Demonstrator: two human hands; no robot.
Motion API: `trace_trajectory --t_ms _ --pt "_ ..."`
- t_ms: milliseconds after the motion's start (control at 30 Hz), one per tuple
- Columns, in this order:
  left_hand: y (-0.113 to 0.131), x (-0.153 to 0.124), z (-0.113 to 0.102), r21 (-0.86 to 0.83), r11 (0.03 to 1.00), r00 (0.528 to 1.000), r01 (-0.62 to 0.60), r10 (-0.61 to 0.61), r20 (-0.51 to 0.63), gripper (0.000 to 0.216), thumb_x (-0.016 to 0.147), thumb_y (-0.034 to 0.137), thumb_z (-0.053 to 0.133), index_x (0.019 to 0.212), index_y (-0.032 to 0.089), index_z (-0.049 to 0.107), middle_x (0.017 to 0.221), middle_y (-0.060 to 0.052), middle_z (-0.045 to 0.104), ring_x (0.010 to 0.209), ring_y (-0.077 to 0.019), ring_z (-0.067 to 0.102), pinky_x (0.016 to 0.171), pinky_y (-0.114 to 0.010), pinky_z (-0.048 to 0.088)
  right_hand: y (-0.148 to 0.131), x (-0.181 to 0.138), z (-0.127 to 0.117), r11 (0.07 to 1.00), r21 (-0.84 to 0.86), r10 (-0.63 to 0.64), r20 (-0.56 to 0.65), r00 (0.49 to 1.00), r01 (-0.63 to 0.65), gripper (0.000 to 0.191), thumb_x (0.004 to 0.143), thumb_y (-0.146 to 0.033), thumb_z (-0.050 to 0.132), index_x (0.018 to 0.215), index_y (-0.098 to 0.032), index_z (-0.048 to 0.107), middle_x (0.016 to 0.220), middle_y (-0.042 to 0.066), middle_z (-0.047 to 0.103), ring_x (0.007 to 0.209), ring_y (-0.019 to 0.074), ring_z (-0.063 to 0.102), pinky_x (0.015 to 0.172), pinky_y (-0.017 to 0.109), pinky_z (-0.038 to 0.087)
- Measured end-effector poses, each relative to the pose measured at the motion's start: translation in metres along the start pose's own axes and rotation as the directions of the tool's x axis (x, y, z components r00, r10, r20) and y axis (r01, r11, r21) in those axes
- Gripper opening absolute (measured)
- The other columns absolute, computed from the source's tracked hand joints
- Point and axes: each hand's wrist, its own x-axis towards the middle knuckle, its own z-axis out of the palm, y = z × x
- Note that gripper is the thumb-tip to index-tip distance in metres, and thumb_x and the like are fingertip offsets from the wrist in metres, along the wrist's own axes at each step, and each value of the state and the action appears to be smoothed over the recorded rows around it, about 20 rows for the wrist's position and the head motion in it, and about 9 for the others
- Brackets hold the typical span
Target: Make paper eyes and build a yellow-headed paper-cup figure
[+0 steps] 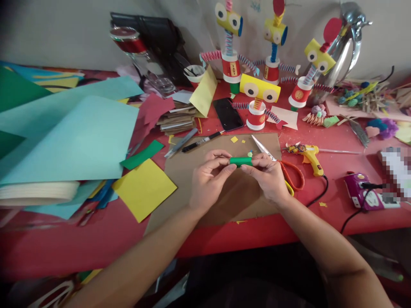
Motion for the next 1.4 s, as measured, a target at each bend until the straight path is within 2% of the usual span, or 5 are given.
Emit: trace_trajectory --t_ms 467,733,1000,1133,1400 --pt "0.002 -0.002 0.002 0.047 0.996 0.997 -0.072 0.073 -0.010 0.014 0.079 0.019 0.070 0.067 0.024 0.070 0.089 -0.002 0.069 0.080 -0.0172 0.060 0.072 -0.030 0.050 -0.003 -0.003 0.002 0.998 0.048 0.026 0.018 1.000 -0.027 0.029 0.062 -0.042 0.091 0.057 -0.024 0.068 0.070 -0.002 0.055 0.069 0.0131 0.051 0.062 0.029 0.045" --pt "0.001 -0.001 0.006 -0.154 0.979 0.989 0.133 -0.142 -0.048 0.015 0.073 0.024 0.073 0.059 0.022 0.068 0.085 -0.001 0.066 0.075 -0.0146 0.056 0.066 -0.028 0.045 -0.003 -0.002 0.006 0.984 0.170 0.061 -0.009 0.998 -0.059 0.022 0.059 -0.038 0.092 0.061 -0.027 0.074 0.075 -0.003 0.056 0.071 0.0122 0.053 0.065 0.029 0.047" --pt "-0.009 0.004 0.005 -0.345 0.871 0.932 0.349 -0.362 0.027 0.012 0.063 0.032 0.083 0.066 0.023 0.077 0.091 -0.004 0.073 0.096 -0.0211 0.065 0.092 -0.037 0.049 -0.004 0.000 -0.002 1.000 0.001 -0.007 0.061 0.998 0.007 0.016 0.078 -0.040 0.077 0.071 -0.026 0.076 0.079 0.000 0.055 0.075 0.0140 0.052 0.070 0.030 0.047" --pt "-0.008 0.005 -0.001 -0.341 0.913 0.966 0.222 -0.252 -0.047 0.026 0.069 0.039 0.084 0.092 0.027 0.079 0.121 -0.005 0.071 0.109 -0.0219 0.064 0.092 -0.035 0.052 -0.005 0.001 -0.008 0.969 -0.185 -0.154 0.060 0.986 0.163 0.012 0.085 -0.031 0.070 0.075 -0.024 0.072 0.077 0.000 0.055 0.074 0.0149 0.053 0.069 0.030 0.048" --pt "-0.001 0.009 -0.012 -0.185 0.930 0.865 0.317 -0.204 0.459 0.034 0.086 0.036 0.070 0.118 0.028 0.075 0.129 -0.006 0.071 0.110 -0.0246 0.068 0.099 -0.040 0.054 -0.005 -0.002 -0.007 0.714 -0.447 -0.490 0.232 0.840 0.540 0.016 0.090 -0.013 0.063 0.082 -0.024 0.071 0.085 0.003 0.058 0.081 0.0163 0.061 0.071 0.030 0.052"
